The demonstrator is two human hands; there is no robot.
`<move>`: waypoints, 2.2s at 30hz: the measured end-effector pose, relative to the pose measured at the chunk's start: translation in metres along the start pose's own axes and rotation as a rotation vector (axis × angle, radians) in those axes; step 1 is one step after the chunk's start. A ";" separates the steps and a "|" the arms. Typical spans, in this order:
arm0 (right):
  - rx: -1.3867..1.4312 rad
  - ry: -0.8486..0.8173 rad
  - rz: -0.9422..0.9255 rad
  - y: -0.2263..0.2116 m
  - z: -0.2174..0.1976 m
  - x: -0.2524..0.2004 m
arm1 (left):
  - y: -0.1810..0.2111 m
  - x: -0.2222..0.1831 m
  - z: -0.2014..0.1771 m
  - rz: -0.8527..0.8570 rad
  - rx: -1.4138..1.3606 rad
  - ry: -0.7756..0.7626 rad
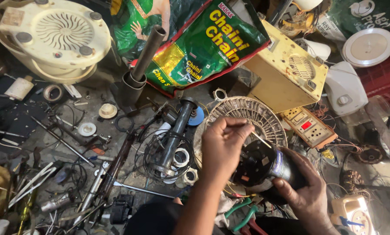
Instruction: The person is repairing a motor by using pliers to adjust the copper windings and a power drill to secure components. They manipulate the motor stator and rotor, applying electrical tape to the windings.
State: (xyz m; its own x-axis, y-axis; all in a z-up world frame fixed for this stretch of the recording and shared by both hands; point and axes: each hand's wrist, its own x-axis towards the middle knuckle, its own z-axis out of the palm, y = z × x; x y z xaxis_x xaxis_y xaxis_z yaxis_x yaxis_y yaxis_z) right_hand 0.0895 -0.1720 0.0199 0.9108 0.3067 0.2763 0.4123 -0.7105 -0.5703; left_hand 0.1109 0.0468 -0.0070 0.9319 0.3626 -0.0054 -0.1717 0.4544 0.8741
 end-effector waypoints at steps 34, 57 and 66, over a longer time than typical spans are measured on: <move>0.482 0.288 0.462 0.020 0.009 0.027 | 0.007 -0.014 0.019 0.189 0.823 -0.302; -0.179 0.469 -0.114 0.109 -0.054 0.162 | -0.054 0.017 0.043 0.238 0.603 -0.043; -0.382 0.099 0.253 0.114 -0.025 0.278 | -0.079 0.029 0.033 0.210 0.598 -0.045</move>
State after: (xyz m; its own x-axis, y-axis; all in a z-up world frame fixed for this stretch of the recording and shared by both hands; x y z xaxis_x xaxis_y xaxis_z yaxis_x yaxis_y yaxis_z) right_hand 0.3893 -0.1836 0.0512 0.9677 0.0448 0.2480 0.1229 -0.9431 -0.3090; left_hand 0.1622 -0.0051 -0.0605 0.9125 0.3543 0.2044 -0.1563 -0.1599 0.9747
